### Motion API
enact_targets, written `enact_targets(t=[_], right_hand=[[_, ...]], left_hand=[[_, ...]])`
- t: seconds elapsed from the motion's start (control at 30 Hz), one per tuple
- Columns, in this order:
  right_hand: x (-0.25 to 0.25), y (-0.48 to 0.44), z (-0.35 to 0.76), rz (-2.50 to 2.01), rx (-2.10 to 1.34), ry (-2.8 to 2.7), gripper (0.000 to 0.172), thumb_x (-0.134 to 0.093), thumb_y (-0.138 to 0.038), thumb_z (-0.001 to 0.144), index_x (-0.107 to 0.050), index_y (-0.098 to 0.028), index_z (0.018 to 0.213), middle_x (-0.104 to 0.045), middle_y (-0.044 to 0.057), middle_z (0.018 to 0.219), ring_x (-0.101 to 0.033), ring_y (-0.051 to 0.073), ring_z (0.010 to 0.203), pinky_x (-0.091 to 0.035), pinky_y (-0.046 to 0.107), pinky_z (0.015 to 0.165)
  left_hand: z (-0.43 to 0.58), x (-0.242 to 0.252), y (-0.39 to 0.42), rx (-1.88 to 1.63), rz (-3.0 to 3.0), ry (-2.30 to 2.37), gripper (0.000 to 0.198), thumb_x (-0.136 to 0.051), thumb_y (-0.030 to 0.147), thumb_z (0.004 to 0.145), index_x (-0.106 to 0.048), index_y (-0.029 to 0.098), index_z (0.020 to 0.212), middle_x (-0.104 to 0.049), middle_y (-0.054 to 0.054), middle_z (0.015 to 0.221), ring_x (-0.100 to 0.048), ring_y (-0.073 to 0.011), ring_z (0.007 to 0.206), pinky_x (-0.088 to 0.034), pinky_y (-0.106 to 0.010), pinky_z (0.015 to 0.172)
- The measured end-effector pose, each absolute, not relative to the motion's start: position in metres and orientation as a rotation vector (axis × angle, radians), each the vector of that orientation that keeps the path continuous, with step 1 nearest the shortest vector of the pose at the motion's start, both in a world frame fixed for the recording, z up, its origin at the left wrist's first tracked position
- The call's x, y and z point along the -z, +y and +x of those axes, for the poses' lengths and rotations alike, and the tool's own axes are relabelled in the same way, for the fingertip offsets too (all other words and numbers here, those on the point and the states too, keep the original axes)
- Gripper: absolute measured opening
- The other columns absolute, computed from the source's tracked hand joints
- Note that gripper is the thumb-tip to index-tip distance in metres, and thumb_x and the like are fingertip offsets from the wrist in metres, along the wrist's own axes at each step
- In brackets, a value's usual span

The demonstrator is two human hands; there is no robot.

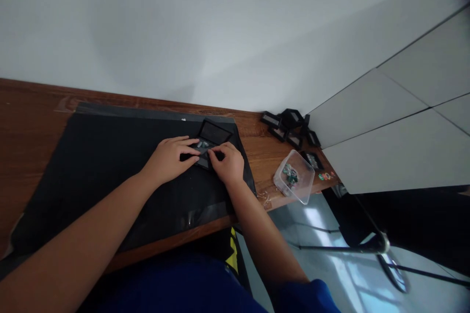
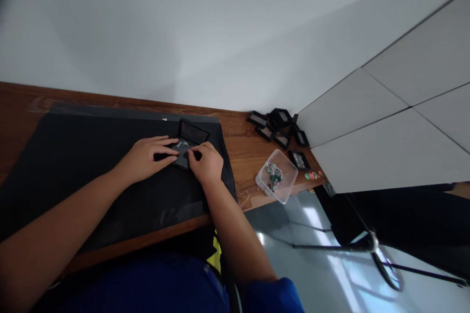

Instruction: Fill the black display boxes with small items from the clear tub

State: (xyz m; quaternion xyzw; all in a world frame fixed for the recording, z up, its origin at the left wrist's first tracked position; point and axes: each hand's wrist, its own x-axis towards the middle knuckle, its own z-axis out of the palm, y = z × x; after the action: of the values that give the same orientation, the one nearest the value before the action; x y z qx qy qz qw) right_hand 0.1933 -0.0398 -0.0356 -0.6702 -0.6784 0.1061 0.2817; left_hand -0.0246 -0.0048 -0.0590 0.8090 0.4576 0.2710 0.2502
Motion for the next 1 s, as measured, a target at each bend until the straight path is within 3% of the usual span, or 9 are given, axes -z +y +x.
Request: enact_targets(t=[0.2, 0.37, 0.47, 0.73, 1.0], right_hand=[[0.0348, -0.0384, 0.1904, -1.816, -0.274, -1.848, 0.013, -0.076, -0.03, 0.1, -0.088, -0.024, 0.102, -0.082, 0.004, 0.105, -0.078, 0.019, 0.095, -0.056, 0.029, 0.079], [0.0312, -0.0395, 0.1888, -1.798, -0.274, -1.971, 0.037, -0.065, -0.028, 0.106, -0.079, -0.028, 0.14, -0.081, 0.004, 0.117, -0.077, 0.017, 0.099, -0.057, 0.027, 0.083], [0.0299, -0.0405, 0.188, -1.815, -0.281, -2.049, 0.041, -0.057, -0.029, 0.11, -0.076, -0.032, 0.147, -0.079, 0.003, 0.123, -0.076, 0.016, 0.095, -0.054, 0.026, 0.076], [0.033, -0.0403, 0.1877, -1.81, -0.263, -2.001, 0.026, -0.063, -0.029, 0.107, -0.083, -0.028, 0.123, -0.08, 0.003, 0.121, -0.075, 0.017, 0.095, -0.053, 0.028, 0.075], [0.0331, -0.0383, 0.1887, -1.78, -0.289, -1.96, 0.016, -0.072, -0.035, 0.104, -0.076, -0.024, 0.093, -0.078, 0.002, 0.105, -0.072, 0.015, 0.089, -0.047, 0.026, 0.071]], left_hand=[[-0.0239, 0.0606, -0.0036, -0.8, 2.181, 1.239, 0.029, -0.069, 0.049, 0.097, -0.092, 0.034, 0.108, -0.078, -0.002, 0.147, -0.068, -0.0388, 0.144, -0.048, -0.064, 0.124], [-0.0241, 0.0624, -0.0041, -0.808, 2.194, 1.236, 0.038, -0.067, 0.051, 0.098, -0.089, 0.029, 0.121, -0.078, -0.007, 0.146, -0.067, -0.0389, 0.145, -0.048, -0.064, 0.125], [-0.0242, 0.0626, -0.0047, -0.8, 2.206, 1.245, 0.043, -0.065, 0.051, 0.099, -0.086, 0.027, 0.127, -0.076, -0.008, 0.149, -0.066, -0.0382, 0.146, -0.047, -0.064, 0.126], [-0.0239, 0.062, -0.0066, -0.758, 2.219, 1.265, 0.047, -0.061, 0.052, 0.101, -0.085, 0.026, 0.132, -0.075, -0.008, 0.152, -0.063, -0.0388, 0.149, -0.045, -0.065, 0.128], [-0.0229, 0.0582, -0.0079, -0.774, 2.17, 1.274, 0.049, -0.065, 0.051, 0.099, -0.084, 0.026, 0.136, -0.076, -0.009, 0.149, -0.056, -0.042, 0.156, -0.044, -0.067, 0.129]])
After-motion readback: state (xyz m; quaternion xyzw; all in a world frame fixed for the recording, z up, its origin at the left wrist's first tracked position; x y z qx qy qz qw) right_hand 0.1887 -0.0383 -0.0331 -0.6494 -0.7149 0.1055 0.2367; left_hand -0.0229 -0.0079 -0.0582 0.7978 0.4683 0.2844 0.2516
